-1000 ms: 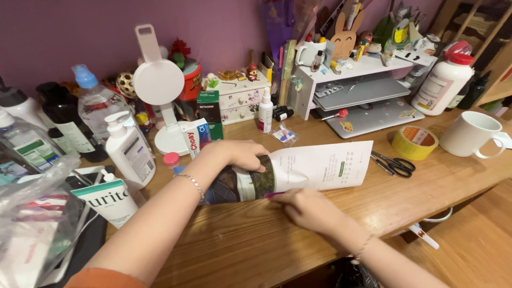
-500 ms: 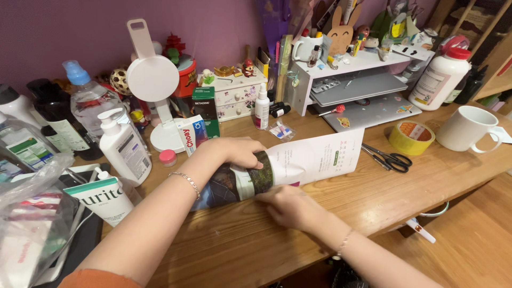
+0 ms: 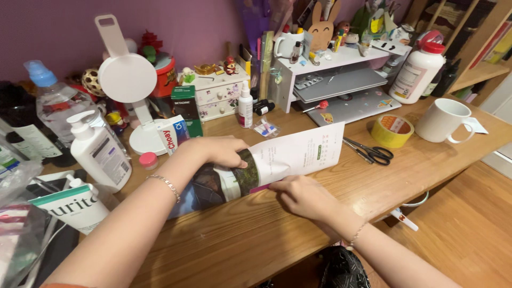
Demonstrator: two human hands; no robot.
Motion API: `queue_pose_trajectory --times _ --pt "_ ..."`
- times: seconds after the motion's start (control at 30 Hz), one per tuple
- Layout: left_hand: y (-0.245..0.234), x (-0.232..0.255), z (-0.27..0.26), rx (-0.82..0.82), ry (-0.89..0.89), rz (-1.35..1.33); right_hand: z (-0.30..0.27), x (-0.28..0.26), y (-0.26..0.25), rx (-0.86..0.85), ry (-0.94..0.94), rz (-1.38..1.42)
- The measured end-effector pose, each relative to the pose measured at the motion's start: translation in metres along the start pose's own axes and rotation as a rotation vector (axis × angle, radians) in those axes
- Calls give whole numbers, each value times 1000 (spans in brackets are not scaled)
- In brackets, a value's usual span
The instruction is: The person wraps a small rectangular box with patterned paper on a cluttered desk. They fold the paper around the box, crease the edges, and use a pen to mark and trim excess paper with scissors. The clip ends before the package is fully sealed.
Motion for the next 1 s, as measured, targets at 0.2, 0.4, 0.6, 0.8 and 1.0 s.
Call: queue_pose_trajectory --times 0.2,0.4,0.6,0.8,1.0 --pt "2 0 -4 20 -10 -26 30 -35 26 -76 -190 55" --pt "0 -2 -4 5 -28 -13 26 -35 29 -83 -190 105" --pt "2 -3 -1 22 -19 -3 1 2 6 40 -65 12" --pt "2 -3 -1 32 -18 12 -4 -2 13 338 -228 -386" --pt "3 -3 0 22 26 -22 23 -11 39 587 -324 -552"
Point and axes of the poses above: each hand's wrist, its own z-axis towards the middle knuckle, its own y-axis out of the palm, x = y × z, the point moved 3 cm from there along z, towards the middle knuckle, and after that the axes turned 11 degrees about -x, right-handed, at the moved point
